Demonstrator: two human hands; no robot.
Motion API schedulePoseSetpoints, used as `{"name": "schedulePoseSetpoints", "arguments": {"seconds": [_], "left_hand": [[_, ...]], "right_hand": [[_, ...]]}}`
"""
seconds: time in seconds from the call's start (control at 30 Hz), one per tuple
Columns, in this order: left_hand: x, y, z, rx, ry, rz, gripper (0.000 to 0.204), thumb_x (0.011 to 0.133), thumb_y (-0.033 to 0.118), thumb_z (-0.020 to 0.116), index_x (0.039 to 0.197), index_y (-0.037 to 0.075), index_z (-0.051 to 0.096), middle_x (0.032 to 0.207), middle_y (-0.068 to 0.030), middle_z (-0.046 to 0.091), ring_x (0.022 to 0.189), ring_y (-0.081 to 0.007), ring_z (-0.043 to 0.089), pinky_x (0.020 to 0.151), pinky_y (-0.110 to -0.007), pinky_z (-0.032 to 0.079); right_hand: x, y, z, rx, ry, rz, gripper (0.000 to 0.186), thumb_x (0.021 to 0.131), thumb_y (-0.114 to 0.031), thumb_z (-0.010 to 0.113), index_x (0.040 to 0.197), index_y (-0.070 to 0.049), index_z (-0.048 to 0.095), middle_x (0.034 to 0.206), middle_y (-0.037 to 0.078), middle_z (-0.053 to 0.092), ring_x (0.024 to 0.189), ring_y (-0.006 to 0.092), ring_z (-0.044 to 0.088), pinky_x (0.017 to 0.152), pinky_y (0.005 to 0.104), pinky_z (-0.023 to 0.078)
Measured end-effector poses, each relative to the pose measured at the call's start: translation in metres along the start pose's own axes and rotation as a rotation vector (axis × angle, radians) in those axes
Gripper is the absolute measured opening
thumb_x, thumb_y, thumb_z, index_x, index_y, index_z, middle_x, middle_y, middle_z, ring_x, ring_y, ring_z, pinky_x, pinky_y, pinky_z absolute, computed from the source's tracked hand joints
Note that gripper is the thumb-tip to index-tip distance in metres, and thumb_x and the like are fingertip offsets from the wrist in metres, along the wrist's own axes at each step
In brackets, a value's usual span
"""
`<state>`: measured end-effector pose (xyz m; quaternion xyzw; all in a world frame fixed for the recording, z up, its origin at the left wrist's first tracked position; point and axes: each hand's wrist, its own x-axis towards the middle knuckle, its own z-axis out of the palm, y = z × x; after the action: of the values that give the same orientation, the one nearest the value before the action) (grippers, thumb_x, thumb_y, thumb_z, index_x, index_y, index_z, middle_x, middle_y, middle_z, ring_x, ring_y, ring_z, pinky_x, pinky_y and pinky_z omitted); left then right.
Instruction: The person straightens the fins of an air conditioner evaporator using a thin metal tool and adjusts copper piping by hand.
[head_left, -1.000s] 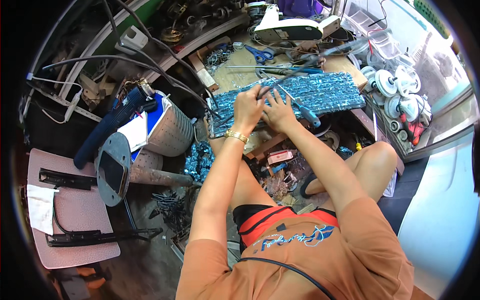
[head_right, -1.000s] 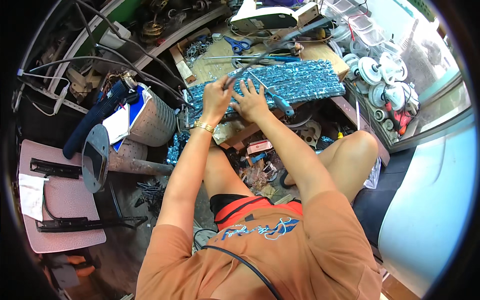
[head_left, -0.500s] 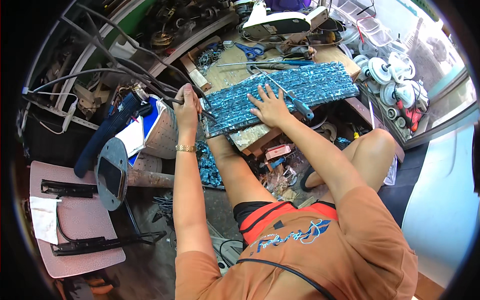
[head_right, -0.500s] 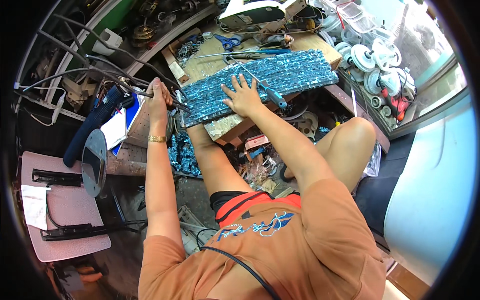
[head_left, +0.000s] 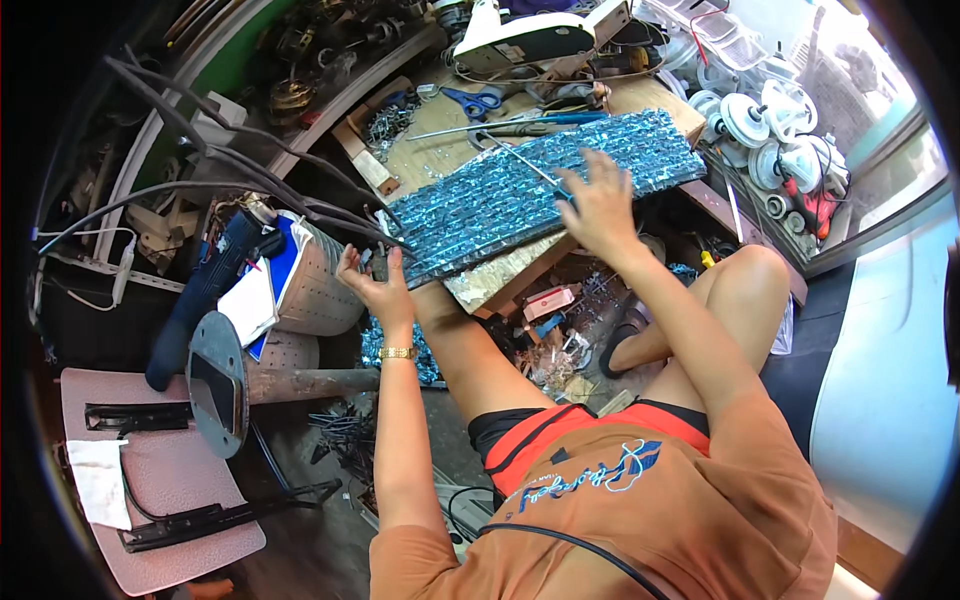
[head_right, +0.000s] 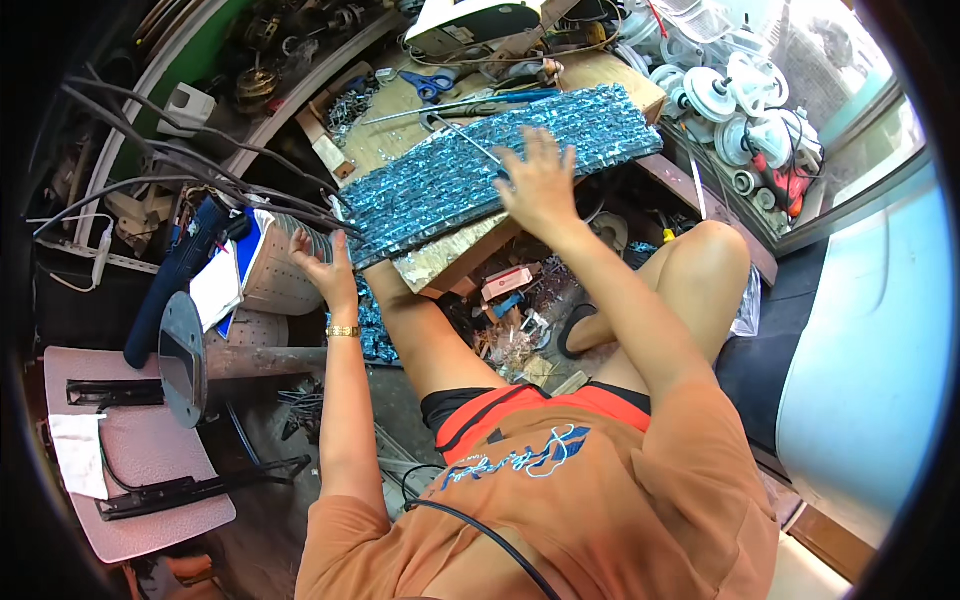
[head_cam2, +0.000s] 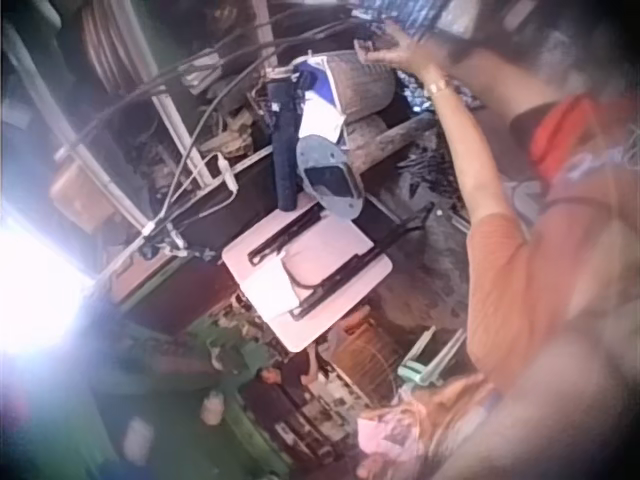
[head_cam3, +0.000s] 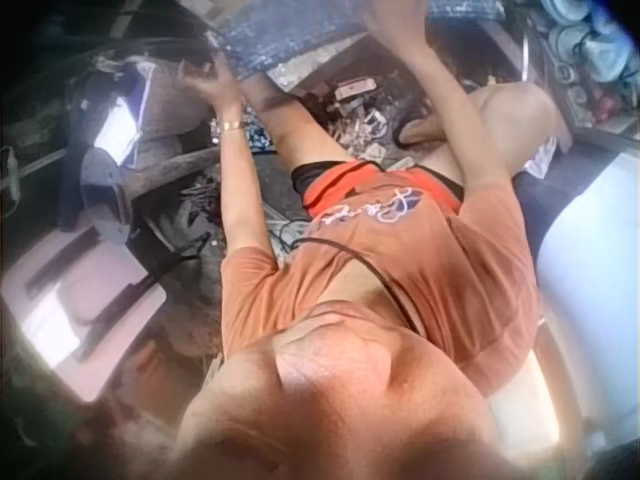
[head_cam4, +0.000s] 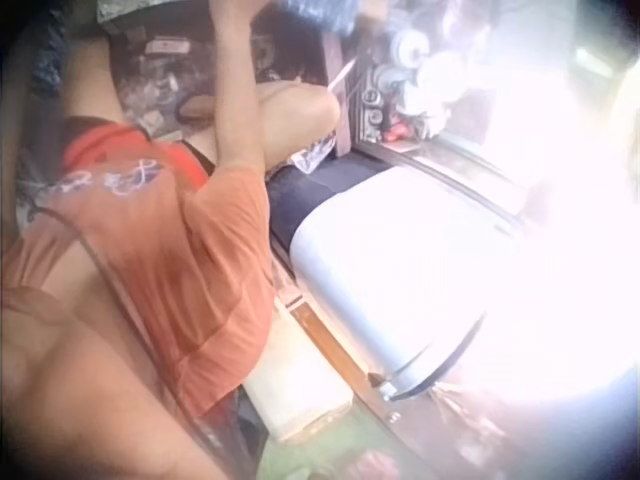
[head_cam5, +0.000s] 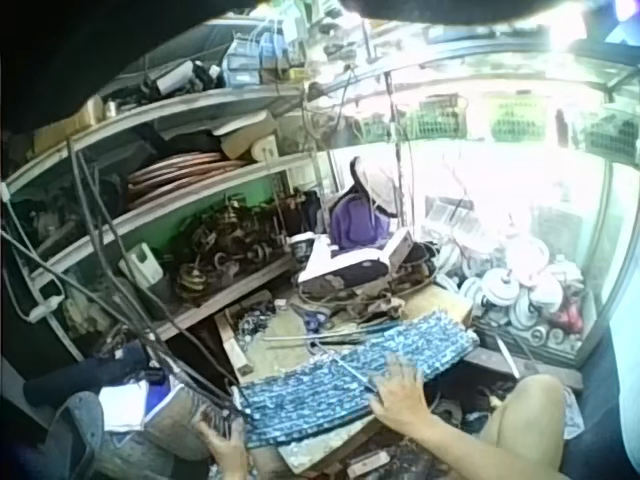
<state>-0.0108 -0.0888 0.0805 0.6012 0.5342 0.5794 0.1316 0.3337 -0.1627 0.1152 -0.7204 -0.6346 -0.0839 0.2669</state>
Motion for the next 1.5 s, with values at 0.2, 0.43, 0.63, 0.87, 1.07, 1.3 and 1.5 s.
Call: {"name": "schedulePoseSetpoints", "arguments": {"seconds": [0.2,0.43,0.63,0.87,1.07,1.3,1.5], "left_hand": [[0.001,-0.037,0.02,0.213,-0.178,0.08,0.099,0.085,0.042,0.09,0.153,-0.007,0.038,0.153,-0.0284,0.042,0.145,-0.0446,0.042,0.12,-0.052,0.035],[0.027,-0.046,0.035,0.271,-0.261,0.084,0.054,0.087,0.021,0.081,0.134,0.0,0.064,0.128,-0.0205,0.064,0.122,-0.0398,0.063,0.106,-0.046,0.05],[0.079,-0.092,0.0,0.104,-0.416,0.024,0.056,0.091,0.012,0.079,0.143,0.0,0.061,0.137,-0.019,0.062,0.126,-0.0331,0.062,0.11,-0.041,0.048],[0.088,-0.082,0.001,0.136,-0.445,-0.005,0.058,0.09,0.006,0.074,0.146,0.004,0.061,0.124,-0.0089,0.067,0.109,-0.0187,0.064,0.098,-0.034,0.052],[0.087,-0.068,-0.011,0.079,-0.265,0.15,0.052,0.079,0.004,0.074,0.131,0.007,0.07,0.098,-0.003,0.066,0.084,-0.0147,0.062,0.08,-0.033,0.053],[0.1,-0.086,-0.017,0.01,-0.375,0.126,0.056,0.078,0.003,0.073,0.133,0.004,0.068,0.111,-0.0053,0.068,0.103,-0.0157,0.064,0.093,-0.031,0.052],[0.093,-0.093,-0.024,-0.007,-0.437,0.039,0.062,0.077,0.002,0.072,0.139,0.004,0.068,0.118,-0.005,0.07,0.098,-0.0156,0.064,0.092,-0.031,0.053]], "right_hand": [[-0.014,0.025,0.008,0.127,-0.077,0.028,0.049,0.091,-0.038,0.079,0.135,-0.019,0.069,0.145,0.017,0.054,0.13,0.0396,0.052,0.107,0.0572,0.044],[-0.009,0.02,0.006,0.198,-0.218,0.012,0.057,0.091,-0.021,0.074,0.144,-0.012,0.057,0.118,0.018,0.06,0.112,0.039,0.064,0.092,0.0522,0.055],[0.008,0.054,-0.029,0.264,-0.21,-0.228,0.053,0.091,-0.009,0.071,0.143,-0.014,0.059,0.116,0.016,0.062,0.111,0.0385,0.064,0.095,0.0491,0.053],[0.051,0.1,-0.03,0.241,-0.202,-0.345,0.047,0.089,-0.01,0.074,0.134,-0.014,0.063,0.119,0.014,0.067,0.115,0.0368,0.064,0.1,0.0473,0.051],[0.08,0.081,-0.002,0.343,-0.248,-0.41,0.033,0.092,-0.013,0.073,0.124,-0.011,0.068,0.118,0.014,0.068,0.115,0.0361,0.062,0.101,0.0468,0.049],[0.144,0.056,0.063,0.187,-0.027,-0.465,0.019,0.095,-0.016,0.069,0.113,-0.017,0.072,0.108,0.009,0.064,0.106,0.0342,0.06,0.087,0.0474,0.05],[0.185,0.062,0.106,0.177,-0.045,-0.532,0.025,0.092,-0.015,0.071,0.117,-0.017,0.073,0.112,0.01,0.066,0.106,0.0346,0.06,0.09,0.0462,0.052]]}}
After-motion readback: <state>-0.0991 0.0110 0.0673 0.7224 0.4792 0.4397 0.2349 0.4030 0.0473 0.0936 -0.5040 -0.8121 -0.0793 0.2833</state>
